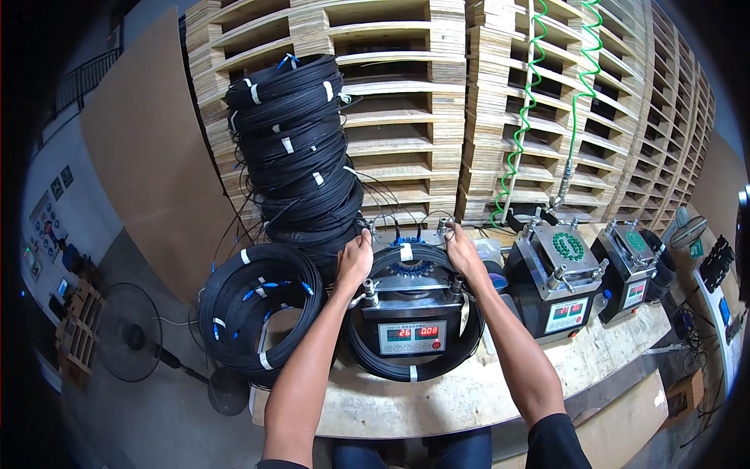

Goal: Operating automated cable winding and binding machines to process electrical cords.

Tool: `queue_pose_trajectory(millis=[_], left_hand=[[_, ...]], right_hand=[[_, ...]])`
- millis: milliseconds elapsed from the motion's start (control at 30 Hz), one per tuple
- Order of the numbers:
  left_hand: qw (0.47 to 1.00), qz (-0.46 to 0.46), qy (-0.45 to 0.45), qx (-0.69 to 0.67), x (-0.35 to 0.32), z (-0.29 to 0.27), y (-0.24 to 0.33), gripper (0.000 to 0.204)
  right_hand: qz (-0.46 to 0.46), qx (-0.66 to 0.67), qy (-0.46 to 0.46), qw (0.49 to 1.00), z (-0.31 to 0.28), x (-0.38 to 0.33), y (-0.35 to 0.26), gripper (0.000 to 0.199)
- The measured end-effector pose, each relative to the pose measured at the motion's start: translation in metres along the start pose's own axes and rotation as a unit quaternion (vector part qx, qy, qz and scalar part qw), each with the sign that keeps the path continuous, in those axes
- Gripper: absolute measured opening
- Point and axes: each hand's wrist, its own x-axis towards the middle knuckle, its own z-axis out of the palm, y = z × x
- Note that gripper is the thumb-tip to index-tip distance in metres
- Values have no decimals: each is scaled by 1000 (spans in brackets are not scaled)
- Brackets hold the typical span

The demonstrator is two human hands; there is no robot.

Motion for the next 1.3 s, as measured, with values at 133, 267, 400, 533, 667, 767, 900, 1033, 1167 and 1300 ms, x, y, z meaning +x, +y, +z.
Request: queue_pose_trajectory(millis=[133, 267, 400, 533, 667, 767, 900, 1033, 1167, 1300], left_hand=[[1000, -8, -17, 22, 5, 3, -8, 63], [1000, -16, 7, -1, 9, 4, -21, 56], [998, -28, -41, -38, 26, 8, -2, 56], [995, -50, -54, -61, 42, 25, -7, 61], [993, -53, -67, -82, 41, 26, -13, 64], [991, -78, -80, -73, 36, 25, -3, 64], [991, -72, -86, -71, 28, 24, 10, 64], [993, -85, -65, -46, 36, 28, 0, 67], [993, -16, -66, -92, 46, 27, -13, 72], [992, -19, -73, -102, 41, 29, -8, 71]], right_hand=[[-23, 13, 10, 1000, 4, 4, 5, 50], [11, 5, -4, 1000, 2, -1, -11, 52], [-43, -30, -15, 999, 4, 24, 15, 52], [29, -78, 57, 995, 18, 19, 2, 49], [33, -68, 70, 995, 13, 8, -3, 48], [-16, -53, 72, 996, 15, 18, 8, 48], [-89, 8, 62, 994, 17, 35, 32, 50], [-46, 26, 53, 997, 23, 32, 19, 50], [-31, 6, 44, 999, 24, 33, 15, 55], [16, -83, 37, 996, 17, 27, 13, 58]])
